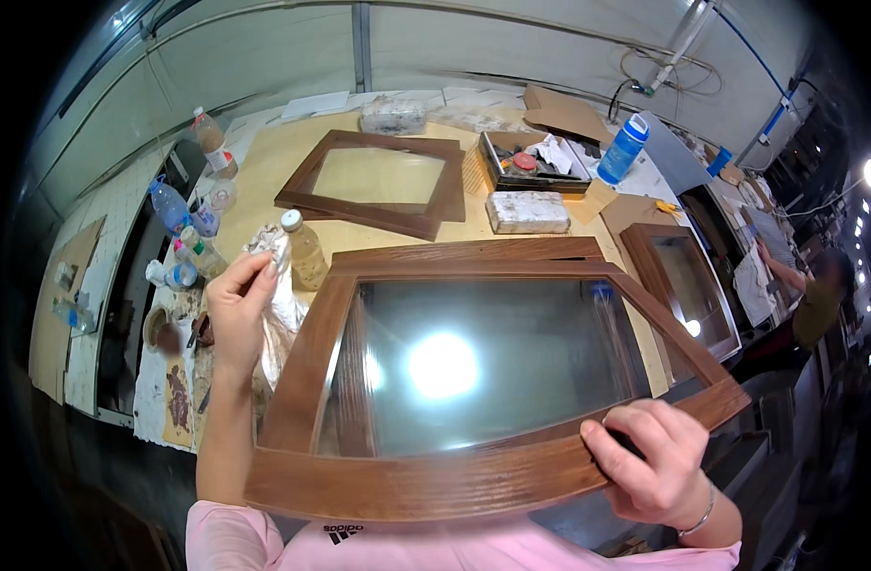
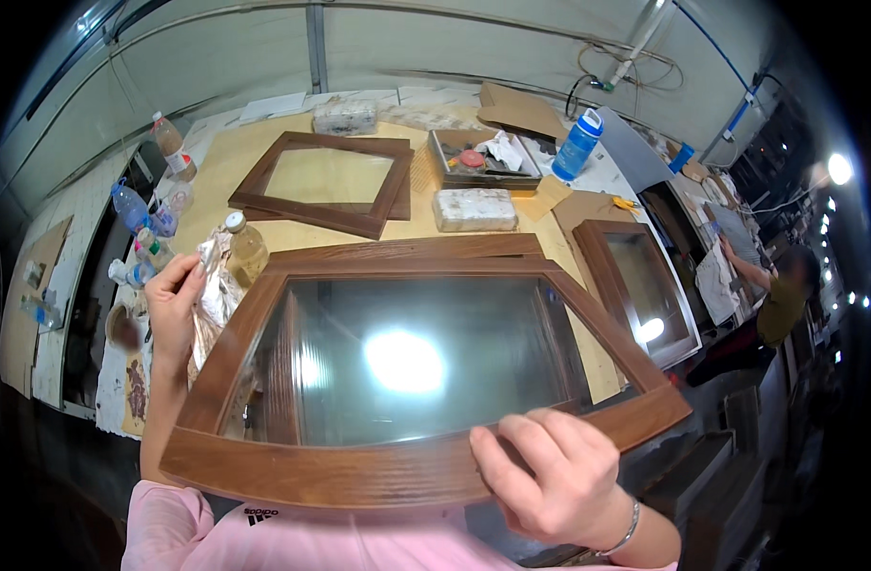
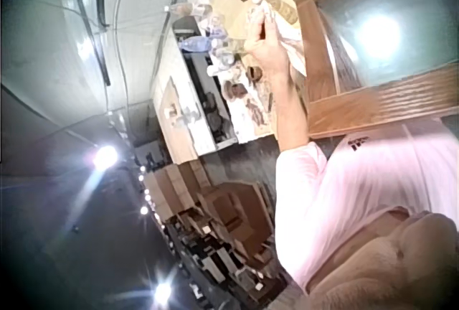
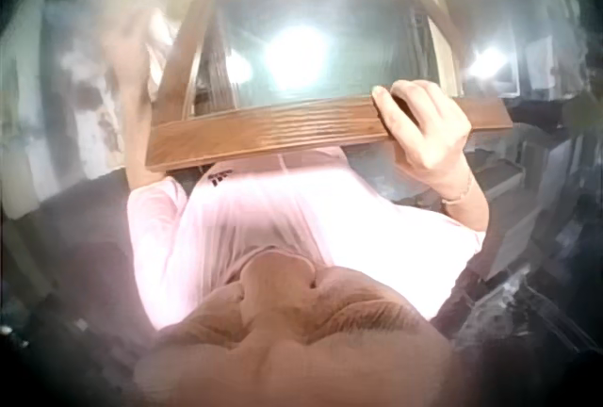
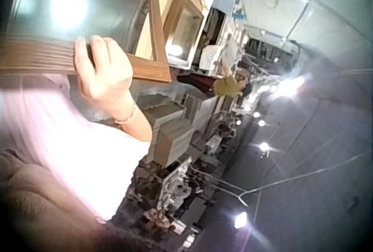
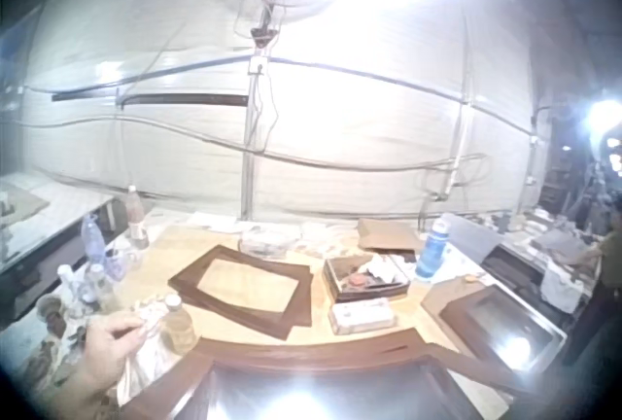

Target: The person wipes a glass pane within a wooden frame using a cloth and liquid, turns the frame over to clean different sides, and uses a screwdriver to tighten a screw on the corner.

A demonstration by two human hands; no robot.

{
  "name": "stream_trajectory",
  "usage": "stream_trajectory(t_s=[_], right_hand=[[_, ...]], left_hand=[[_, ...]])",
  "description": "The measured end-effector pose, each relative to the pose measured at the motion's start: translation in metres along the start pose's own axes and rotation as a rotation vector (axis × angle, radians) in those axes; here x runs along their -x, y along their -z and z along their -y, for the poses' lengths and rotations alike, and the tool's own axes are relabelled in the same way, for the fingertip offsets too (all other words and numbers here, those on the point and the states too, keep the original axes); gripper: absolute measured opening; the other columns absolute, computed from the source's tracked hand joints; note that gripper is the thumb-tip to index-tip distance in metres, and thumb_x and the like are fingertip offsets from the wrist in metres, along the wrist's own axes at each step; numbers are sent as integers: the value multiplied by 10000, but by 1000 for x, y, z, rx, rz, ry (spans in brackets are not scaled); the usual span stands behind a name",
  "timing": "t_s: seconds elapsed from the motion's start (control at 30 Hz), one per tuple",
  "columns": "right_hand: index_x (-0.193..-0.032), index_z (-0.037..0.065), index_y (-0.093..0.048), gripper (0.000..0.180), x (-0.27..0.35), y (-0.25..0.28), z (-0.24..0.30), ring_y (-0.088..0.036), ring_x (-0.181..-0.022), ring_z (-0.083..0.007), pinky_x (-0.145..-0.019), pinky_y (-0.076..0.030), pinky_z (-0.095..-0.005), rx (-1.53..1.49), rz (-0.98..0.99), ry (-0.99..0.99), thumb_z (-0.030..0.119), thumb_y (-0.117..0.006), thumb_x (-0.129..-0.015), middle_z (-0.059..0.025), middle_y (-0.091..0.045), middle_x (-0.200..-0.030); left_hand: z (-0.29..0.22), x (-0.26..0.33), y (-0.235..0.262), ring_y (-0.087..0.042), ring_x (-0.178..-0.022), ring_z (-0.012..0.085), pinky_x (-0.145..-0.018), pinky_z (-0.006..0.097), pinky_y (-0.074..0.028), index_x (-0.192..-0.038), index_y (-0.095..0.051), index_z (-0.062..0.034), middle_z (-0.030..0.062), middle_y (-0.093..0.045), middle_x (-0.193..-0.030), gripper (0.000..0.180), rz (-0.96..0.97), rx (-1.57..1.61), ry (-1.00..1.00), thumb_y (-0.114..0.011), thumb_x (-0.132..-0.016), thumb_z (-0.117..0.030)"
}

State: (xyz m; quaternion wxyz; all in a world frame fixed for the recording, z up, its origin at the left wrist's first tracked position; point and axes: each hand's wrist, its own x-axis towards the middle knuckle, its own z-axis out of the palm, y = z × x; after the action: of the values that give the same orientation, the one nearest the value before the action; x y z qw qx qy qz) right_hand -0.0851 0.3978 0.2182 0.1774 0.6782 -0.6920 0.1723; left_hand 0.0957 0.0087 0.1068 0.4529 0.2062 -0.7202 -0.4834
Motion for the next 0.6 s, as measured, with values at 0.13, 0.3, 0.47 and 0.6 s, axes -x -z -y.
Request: stream_trajectory(t_s=[0.13,0.3,0.47,0.6], right_hand=[[-922,22,-681,301,-42,22,-17,-625,-650,-251,-532,-491,-343,41,-77,11,60,-696,-624,-101,-623,-792],[-882,-20,-608,285,-96,35,-66,-577,-618,-266,-594,-475,-345,-10,-170,25,75,-768,-667,-113,-593,-761],[-885,-44,-590,279,-158,40,-120,-498,-613,-148,-585,-422,-290,-64,-169,-10,76,-798,-745,-83,-489,-669],[-842,-63,-643,200,-196,26,-151,-542,-609,-117,-571,-437,-302,-425,-85,-138,93,-752,-781,-27,-538,-648]], left_hand=[[18,-7,15,-518,-803,50,-704,192,-405,-1069,-687,91,-6,-625,-912,175,-96,-3,13,-637,-938,-14],[26,10,15,-533,-809,41,-713,187,-412,-1052,-702,36,-24,-632,-898,171,-265,-92,-99,-634,-965,-95],[11,16,-1,-521,-775,76,-706,227,-429,-1009,-683,75,-4,-585,-864,119,-220,-188,-63,-638,-908,32],[7,25,-5,-507,-752,87,-669,227,-405,-1038,-681,86,6,-565,-847,147,-80,-134,-45,-641,-907,30]])
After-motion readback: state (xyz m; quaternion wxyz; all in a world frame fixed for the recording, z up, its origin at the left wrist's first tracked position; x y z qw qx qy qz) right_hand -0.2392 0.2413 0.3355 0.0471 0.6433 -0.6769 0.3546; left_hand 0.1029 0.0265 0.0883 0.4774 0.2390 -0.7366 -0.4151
